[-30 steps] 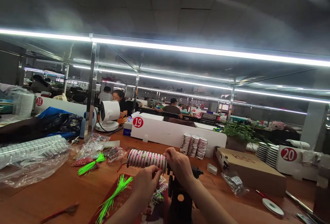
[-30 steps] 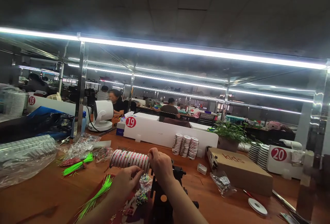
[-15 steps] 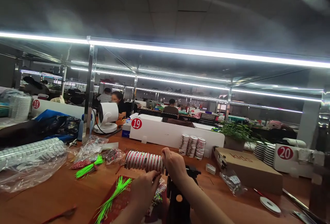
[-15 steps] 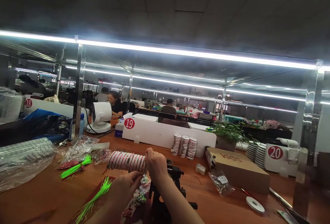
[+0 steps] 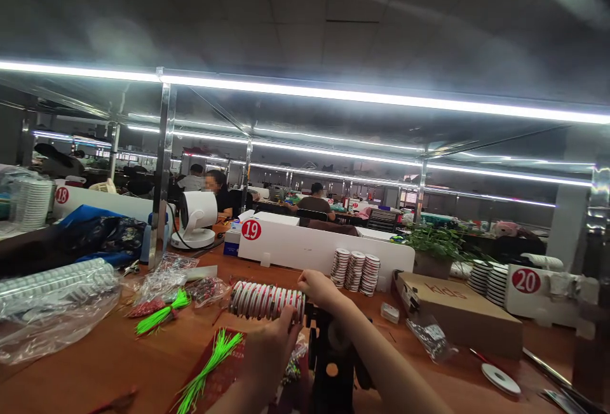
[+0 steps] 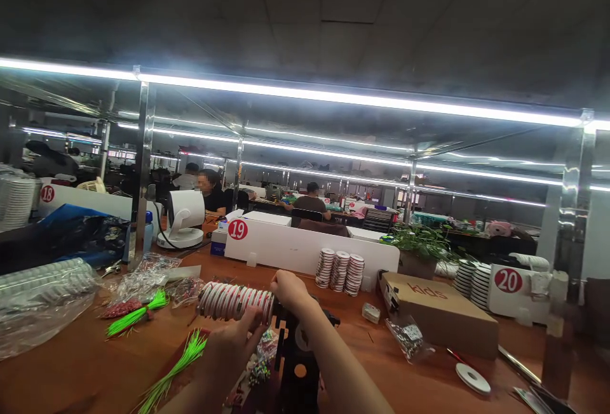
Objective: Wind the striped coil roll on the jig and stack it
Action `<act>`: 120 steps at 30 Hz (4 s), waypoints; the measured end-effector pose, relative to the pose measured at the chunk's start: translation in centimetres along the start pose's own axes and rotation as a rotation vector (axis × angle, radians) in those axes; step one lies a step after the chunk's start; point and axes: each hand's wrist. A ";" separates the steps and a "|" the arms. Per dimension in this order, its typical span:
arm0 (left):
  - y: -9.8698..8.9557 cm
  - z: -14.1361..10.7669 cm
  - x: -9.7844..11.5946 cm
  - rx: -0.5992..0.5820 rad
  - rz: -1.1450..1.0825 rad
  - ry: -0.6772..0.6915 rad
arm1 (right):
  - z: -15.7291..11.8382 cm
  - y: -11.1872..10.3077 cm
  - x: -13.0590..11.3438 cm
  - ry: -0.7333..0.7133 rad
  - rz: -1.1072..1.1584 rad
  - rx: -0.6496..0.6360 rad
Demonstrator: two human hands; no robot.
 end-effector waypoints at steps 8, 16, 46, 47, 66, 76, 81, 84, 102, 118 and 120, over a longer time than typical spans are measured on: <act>0.6 0.1 -1.4 0.141 -0.039 0.269 | 1.9 1.2 1.3 -0.048 0.115 -0.213; -1.2 0.1 -3.1 0.495 0.081 0.573 | 2.4 1.6 1.7 -0.039 0.172 -0.251; -5.2 6.8 -3.9 -0.404 -0.520 0.399 | -6.3 0.0 -1.3 -0.038 0.200 0.441; -5.2 6.8 -3.9 -0.405 -0.524 0.396 | -6.3 0.1 -1.3 -0.043 0.198 0.444; -4.8 6.7 -4.1 -0.342 -0.504 0.483 | -5.1 -1.6 -0.6 -0.114 0.158 0.280; -4.6 6.7 -4.1 -0.336 -0.475 0.445 | -5.7 -1.0 -1.1 -0.094 0.149 0.318; -4.6 6.7 -4.1 -0.334 -0.466 0.437 | -5.5 -0.9 -1.1 -0.090 0.138 0.319; -4.5 6.7 -4.2 -0.333 -0.466 0.438 | -5.4 -0.9 -1.2 -0.087 0.130 0.327; -4.4 6.7 -4.3 -0.322 -0.464 0.468 | -5.0 -0.8 -0.5 -0.151 0.054 0.356; -4.5 6.6 -4.0 -0.309 -0.433 0.468 | -4.8 -1.0 -0.3 -0.223 -0.016 0.261; -4.7 6.5 -3.9 -0.304 -0.410 0.463 | -4.7 -1.3 -0.2 -0.251 -0.036 0.232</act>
Point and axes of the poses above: each hand's wrist, its own z-axis towards the middle knuckle, its own y-axis out of the palm, x = y × z, and after that the axes turned 9 degrees about -z, right-handed
